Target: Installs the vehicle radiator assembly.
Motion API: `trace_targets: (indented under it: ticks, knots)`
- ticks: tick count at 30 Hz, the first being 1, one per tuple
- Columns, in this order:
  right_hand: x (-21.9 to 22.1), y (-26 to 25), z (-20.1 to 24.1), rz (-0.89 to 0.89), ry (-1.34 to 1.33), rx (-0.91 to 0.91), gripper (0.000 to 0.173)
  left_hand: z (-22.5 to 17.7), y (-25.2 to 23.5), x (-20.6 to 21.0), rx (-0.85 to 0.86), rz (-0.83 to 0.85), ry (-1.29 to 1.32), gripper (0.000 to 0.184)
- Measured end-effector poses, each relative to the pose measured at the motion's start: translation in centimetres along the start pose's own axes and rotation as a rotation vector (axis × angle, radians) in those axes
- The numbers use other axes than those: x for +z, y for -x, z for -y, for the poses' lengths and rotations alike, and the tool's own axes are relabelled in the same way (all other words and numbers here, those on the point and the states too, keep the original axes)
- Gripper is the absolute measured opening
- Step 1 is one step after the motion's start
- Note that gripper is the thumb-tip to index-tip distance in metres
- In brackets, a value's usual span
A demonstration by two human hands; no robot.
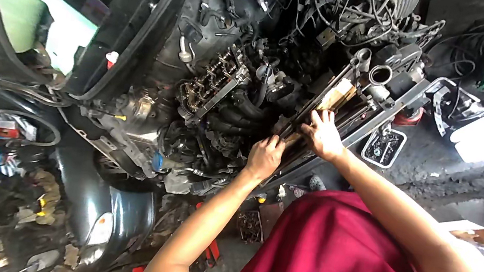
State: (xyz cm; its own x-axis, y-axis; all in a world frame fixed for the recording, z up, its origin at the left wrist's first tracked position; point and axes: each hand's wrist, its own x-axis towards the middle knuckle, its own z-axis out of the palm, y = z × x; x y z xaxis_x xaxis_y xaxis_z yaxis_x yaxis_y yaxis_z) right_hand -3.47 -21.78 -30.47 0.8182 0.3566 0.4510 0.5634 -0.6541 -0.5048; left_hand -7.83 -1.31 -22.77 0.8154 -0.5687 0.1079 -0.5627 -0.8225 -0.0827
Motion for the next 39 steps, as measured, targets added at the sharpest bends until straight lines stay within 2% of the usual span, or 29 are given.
trace_targets:
  ticks: [5,7,11,15,17,19,21,24,31,34,39]
  knots:
    - [0.1,0.7,-0.3,-0.022,-0.015,-0.014,0.015,1.1,2.5,0.0,-0.038,0.088,0.012,0.015]
    - [-0.1,0.4,0.0,0.008,0.002,-0.015,0.012,1.3,3.5,-0.4,-0.048,0.071,0.023,0.016]
    - [-0.1,0.1,0.2,-0.003,-0.021,-0.008,0.015,1.6,3.7,-2.0,-0.085,-0.042,0.043,0.017]
    - [-0.5,1.7,-0.4,-0.160,-0.175,0.162,0.018,1.1,1.2,-3.2,-0.119,-0.186,0.091,0.018]
    - [-1.7,1.6,-1.1,-0.232,-0.203,0.277,0.028,0.3,-0.8,-3.5,-0.107,-0.239,0.112,0.017]
    - [-2.9,1.0,-2.2,-0.258,-0.198,0.371,0.046,-0.8,-2.9,-3.5,-0.079,-0.266,0.142,0.016]
    - [-3.7,0.2,-3.5,-0.263,-0.196,0.412,0.063,-1.7,-4.9,-3.3,-0.050,-0.279,0.176,0.016]
    - [-4.8,-0.6,-4.4,-0.210,-0.235,0.438,0.074,-2.4,-7.6,-3.1,-0.041,-0.267,0.197,0.015]
    - [-6.8,-2.3,-4.4,0.001,-0.250,0.596,0.064,-2.5,-12.4,-2.2,-0.060,-0.237,0.201,0.016]
    - [-7.1,-2.5,-4.8,0.010,-0.228,0.618,0.052,-2.6,-13.6,-2.2,-0.064,-0.216,0.189,0.017]
    - [-8.1,-3.1,-5.1,0.089,-0.159,0.598,0.050,-2.8,-14.4,-2.1,-0.042,-0.174,0.166,0.016]
